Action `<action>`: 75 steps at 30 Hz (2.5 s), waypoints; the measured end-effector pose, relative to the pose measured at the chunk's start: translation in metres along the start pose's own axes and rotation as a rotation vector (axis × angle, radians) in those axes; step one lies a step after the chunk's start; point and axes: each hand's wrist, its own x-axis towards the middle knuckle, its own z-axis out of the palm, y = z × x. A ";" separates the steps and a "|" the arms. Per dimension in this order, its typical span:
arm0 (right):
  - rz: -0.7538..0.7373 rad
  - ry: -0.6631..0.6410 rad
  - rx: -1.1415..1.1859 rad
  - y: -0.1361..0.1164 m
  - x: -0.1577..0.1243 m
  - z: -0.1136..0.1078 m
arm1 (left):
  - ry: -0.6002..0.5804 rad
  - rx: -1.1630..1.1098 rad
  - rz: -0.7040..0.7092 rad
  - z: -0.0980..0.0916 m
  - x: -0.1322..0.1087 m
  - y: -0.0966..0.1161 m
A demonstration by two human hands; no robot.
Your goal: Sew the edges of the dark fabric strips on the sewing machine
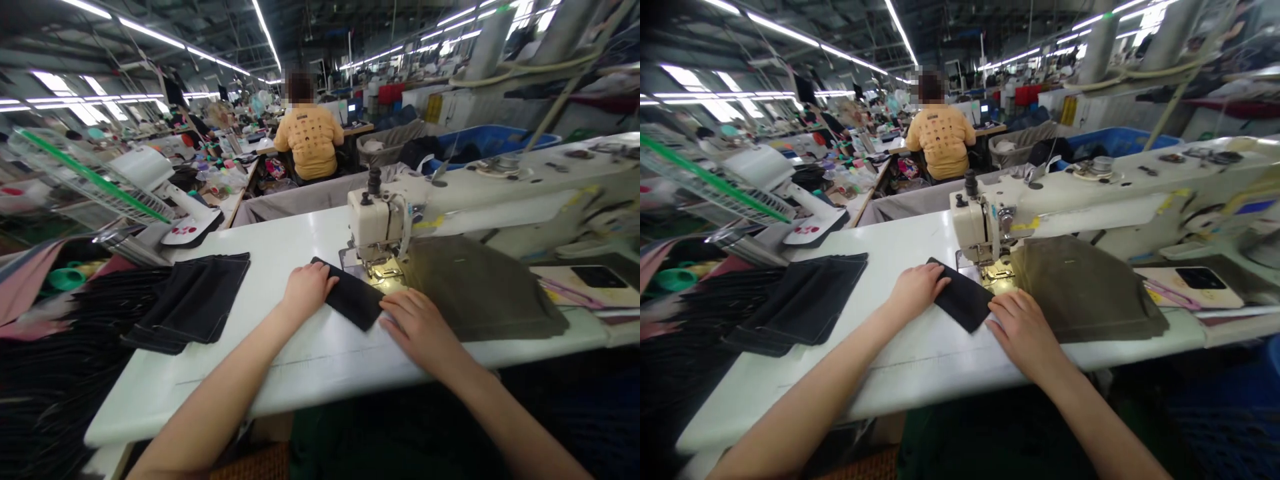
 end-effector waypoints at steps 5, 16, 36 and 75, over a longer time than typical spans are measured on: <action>0.034 0.014 -0.024 -0.009 0.005 0.006 | 0.015 -0.093 0.081 0.009 0.054 0.012; 0.094 0.040 0.005 -0.008 0.005 0.011 | 0.018 -0.211 0.134 0.030 0.077 0.011; 0.111 0.013 0.002 -0.009 0.008 0.013 | 0.026 -0.193 0.153 0.033 0.081 0.008; 0.127 -0.033 -0.007 0.006 0.026 0.014 | 0.196 -0.309 0.652 0.029 0.034 0.011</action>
